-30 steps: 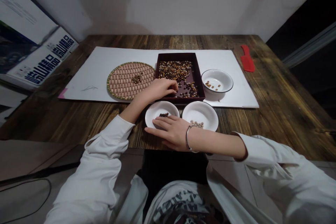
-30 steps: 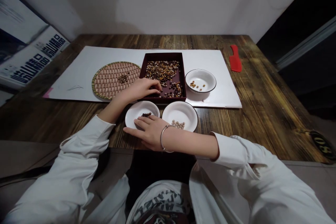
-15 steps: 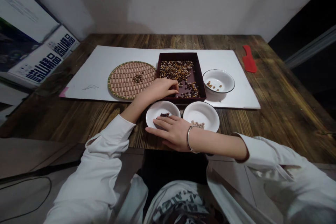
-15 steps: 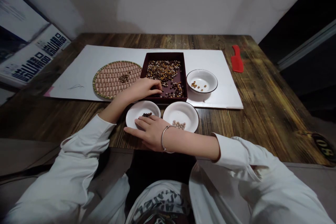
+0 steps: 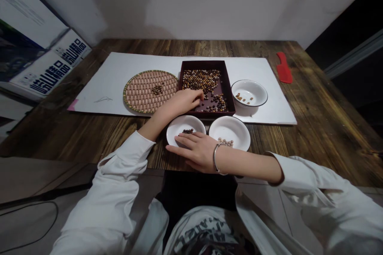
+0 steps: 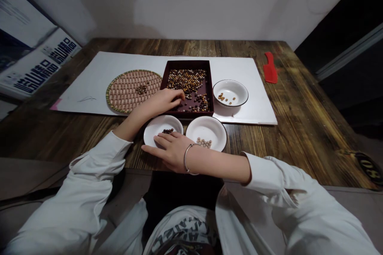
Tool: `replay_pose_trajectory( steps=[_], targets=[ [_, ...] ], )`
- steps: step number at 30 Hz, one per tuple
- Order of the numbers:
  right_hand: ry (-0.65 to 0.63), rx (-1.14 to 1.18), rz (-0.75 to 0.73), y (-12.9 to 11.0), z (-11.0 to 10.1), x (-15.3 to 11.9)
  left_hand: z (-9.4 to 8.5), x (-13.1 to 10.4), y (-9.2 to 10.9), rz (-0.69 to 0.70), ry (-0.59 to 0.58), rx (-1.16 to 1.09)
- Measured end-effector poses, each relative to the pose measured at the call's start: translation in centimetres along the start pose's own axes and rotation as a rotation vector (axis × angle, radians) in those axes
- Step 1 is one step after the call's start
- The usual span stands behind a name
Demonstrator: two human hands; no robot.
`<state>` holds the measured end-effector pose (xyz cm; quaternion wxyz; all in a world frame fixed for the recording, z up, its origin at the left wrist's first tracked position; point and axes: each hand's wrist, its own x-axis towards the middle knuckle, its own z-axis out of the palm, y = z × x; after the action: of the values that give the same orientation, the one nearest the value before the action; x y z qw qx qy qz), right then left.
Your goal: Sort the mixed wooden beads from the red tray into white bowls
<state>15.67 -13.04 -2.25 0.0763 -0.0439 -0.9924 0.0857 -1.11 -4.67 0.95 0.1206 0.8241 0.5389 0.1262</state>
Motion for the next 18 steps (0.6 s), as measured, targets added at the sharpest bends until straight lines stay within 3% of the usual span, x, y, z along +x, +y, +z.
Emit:
replay_pose_trajectory(
  steps=[12,18],
  targets=[
    [-0.012,0.009,0.009,0.0,-0.1,0.1,0.2,0.2,0.0,0.017,0.052,0.026],
    [0.0,0.016,0.01,0.1,0.1,0.0,0.3,-0.2,1.2,-0.087,0.159,0.303]
  ],
)
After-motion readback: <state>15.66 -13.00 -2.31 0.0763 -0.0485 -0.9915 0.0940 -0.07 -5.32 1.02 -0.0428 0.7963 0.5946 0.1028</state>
